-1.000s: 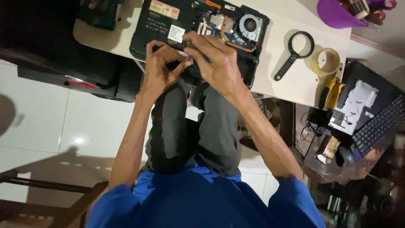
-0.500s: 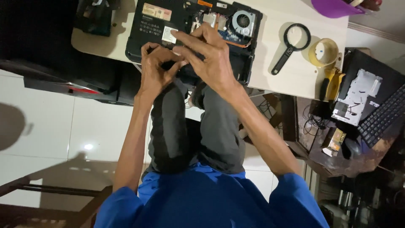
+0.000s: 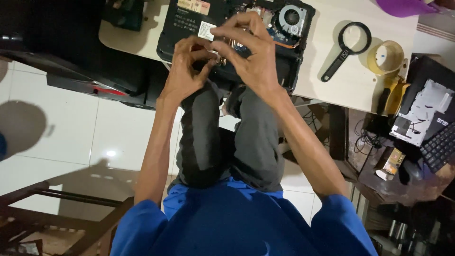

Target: Disassembling a laptop screen assembly by removing screws and disconnecting internal cables.

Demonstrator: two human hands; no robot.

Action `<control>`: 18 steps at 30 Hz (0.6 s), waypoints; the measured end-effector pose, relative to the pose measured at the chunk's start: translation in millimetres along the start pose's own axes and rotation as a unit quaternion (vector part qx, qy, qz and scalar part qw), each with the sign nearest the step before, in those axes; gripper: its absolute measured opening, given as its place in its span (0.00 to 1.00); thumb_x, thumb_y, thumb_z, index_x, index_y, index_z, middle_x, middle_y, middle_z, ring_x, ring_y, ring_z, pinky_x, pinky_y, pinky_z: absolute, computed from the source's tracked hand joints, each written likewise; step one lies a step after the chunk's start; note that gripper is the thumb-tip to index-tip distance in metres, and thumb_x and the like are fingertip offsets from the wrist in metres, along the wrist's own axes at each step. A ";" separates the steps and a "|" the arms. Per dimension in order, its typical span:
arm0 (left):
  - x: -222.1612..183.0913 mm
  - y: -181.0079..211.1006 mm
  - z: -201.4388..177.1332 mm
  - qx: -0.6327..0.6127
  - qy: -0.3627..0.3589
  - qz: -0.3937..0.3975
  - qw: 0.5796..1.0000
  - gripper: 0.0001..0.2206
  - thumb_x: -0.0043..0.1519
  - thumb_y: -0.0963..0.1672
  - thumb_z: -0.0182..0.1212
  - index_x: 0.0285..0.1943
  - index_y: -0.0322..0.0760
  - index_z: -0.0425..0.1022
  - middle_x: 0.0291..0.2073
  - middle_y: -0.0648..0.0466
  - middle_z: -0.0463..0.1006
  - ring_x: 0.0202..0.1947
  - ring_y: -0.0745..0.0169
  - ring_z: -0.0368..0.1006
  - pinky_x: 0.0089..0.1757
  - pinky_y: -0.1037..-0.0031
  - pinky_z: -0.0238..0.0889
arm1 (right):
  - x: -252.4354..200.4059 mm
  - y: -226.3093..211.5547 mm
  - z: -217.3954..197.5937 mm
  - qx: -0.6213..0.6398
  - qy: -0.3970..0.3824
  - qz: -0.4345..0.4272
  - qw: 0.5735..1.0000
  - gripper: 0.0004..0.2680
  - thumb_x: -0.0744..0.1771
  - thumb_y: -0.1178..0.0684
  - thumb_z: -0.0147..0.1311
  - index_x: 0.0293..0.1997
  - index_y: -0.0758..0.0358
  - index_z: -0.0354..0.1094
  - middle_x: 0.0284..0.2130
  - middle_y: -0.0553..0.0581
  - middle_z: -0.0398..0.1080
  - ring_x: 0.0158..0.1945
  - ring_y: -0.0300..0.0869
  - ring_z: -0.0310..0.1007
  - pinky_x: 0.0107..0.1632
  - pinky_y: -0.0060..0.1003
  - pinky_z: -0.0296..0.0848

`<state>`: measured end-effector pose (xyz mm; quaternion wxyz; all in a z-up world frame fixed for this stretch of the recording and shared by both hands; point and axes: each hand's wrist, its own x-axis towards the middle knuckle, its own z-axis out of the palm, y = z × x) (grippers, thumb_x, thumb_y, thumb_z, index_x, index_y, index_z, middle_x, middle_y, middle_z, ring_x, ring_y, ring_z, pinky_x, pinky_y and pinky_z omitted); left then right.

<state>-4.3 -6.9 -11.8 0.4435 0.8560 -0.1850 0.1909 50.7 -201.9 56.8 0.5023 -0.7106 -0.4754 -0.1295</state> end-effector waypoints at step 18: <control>-2.6 -6.0 0.0 -0.041 0.016 0.034 0.998 0.08 0.68 0.40 0.54 0.41 0.28 0.80 0.50 0.43 0.64 0.46 0.44 0.71 0.46 0.56 0.68 | 1.6 7.2 0.6 0.052 0.029 -0.080 0.995 0.08 0.74 0.64 0.54 0.60 0.62 0.67 0.49 0.58 0.63 0.52 0.52 0.68 0.60 0.48 0.81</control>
